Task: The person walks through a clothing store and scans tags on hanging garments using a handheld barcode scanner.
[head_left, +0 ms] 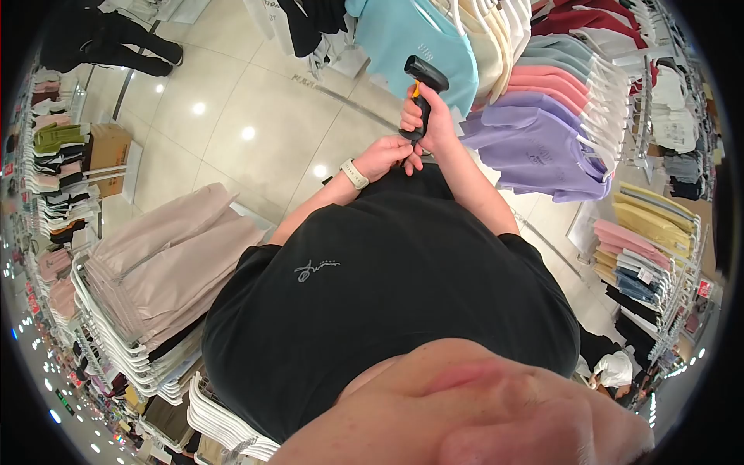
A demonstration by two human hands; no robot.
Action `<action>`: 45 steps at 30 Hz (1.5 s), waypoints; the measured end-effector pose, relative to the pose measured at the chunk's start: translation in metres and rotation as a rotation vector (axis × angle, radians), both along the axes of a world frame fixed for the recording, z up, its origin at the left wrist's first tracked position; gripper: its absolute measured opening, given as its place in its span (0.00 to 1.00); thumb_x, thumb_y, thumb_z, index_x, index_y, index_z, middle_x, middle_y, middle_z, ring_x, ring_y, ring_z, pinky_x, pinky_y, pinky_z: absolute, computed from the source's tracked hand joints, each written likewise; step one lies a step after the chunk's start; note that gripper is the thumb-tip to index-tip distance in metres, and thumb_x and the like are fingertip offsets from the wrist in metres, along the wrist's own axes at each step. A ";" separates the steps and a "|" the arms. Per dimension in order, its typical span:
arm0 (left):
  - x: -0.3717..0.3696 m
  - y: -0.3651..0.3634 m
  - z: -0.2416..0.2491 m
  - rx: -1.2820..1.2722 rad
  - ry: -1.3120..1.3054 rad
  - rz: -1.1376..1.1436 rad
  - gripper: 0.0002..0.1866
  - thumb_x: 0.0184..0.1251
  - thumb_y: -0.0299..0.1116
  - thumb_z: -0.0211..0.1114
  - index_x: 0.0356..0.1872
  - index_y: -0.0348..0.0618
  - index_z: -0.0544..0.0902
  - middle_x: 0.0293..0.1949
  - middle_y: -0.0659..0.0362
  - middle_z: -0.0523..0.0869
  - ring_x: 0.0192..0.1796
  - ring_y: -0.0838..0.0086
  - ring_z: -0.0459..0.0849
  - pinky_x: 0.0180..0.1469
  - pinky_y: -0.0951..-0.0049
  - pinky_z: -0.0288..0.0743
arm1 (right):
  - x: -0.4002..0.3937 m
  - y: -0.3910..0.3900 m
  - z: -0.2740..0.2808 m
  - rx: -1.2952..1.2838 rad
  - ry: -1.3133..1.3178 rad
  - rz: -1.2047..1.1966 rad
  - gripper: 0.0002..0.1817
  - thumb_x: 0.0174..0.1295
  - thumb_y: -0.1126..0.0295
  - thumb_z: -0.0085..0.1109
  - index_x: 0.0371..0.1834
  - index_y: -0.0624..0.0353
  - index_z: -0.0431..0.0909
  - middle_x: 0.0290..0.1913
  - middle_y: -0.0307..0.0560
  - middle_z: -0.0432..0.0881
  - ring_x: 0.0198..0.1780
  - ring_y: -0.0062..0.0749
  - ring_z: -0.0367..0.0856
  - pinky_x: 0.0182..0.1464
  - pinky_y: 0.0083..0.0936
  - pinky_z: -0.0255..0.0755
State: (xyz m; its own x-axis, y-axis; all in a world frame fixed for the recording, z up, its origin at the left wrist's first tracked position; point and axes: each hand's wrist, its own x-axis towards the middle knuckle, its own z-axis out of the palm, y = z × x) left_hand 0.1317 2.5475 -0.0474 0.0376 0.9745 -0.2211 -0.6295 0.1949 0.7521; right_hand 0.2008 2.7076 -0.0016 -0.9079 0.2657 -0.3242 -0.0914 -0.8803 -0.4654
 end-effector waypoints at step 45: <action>-0.008 0.008 0.000 0.032 0.096 0.017 0.15 0.85 0.37 0.51 0.42 0.38 0.80 0.41 0.49 0.90 0.44 0.65 0.88 0.53 0.65 0.81 | -0.018 0.007 0.010 0.103 -0.086 -0.100 0.15 0.75 0.54 0.57 0.45 0.54 0.73 0.23 0.35 0.66 0.20 0.21 0.61 0.28 0.24 0.60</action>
